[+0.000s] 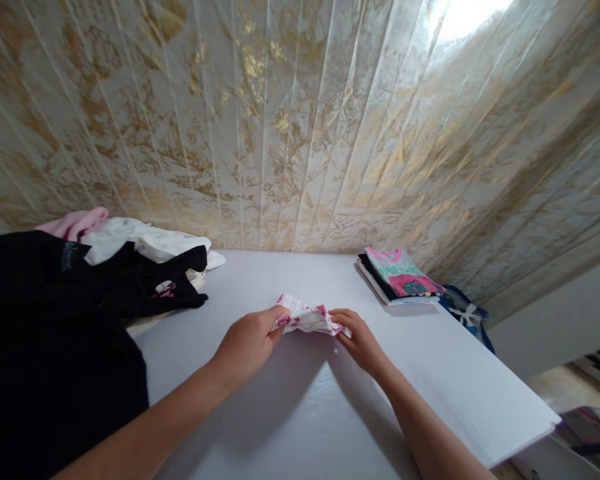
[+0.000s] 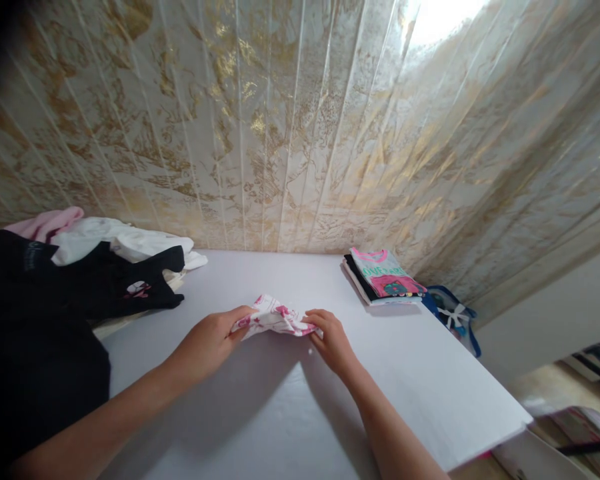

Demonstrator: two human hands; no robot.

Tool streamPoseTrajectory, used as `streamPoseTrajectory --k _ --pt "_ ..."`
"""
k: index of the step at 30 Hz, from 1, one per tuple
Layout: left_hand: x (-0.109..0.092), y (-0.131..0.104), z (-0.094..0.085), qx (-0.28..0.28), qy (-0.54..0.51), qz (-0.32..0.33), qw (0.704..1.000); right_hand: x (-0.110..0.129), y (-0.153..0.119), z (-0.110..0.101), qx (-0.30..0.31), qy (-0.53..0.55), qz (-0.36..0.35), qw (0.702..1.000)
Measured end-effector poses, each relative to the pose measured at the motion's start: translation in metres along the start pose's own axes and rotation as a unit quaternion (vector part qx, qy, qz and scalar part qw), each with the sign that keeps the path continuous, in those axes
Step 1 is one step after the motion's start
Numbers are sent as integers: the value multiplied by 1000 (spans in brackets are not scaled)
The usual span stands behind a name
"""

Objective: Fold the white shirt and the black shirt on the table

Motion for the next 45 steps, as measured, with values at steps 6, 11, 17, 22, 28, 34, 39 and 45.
streamPoseTrajectory --k 6,11,17,22,28,34,39,45 --pt "4 5 4 2 -289 -60 955 15 32 -74 14 15 37 999" --pt "6 6 26 24 -534 -157 830 35 101 -94 -13 -81 29 996" --pt "14 0 62 -22 -620 -286 731 23 148 -35 19 -102 25 994" --pt "2 -25 87 159 -613 -327 701 -3 110 -6 73 -104 40 991" --pt "-20 -45 80 319 -393 -151 849 -19 49 -4 88 -202 121 968" --pt "18 -15 71 128 131 129 974 -32 19 -7 42 -209 269 939" --pt "34 -14 85 190 256 81 944 -47 30 -3 32 -135 242 960" --pt "4 -32 79 178 315 24 932 -43 57 14 -3 -85 186 979"
Point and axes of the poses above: each hand's wrist, its own y-axis towards the middle knuckle, its own z-axis out of the palm, x = y × z, the point moved 1 cm from there along y, towards the middle knuckle, and after that the axes turned 5 degrees about x, right-handed, at the moved point
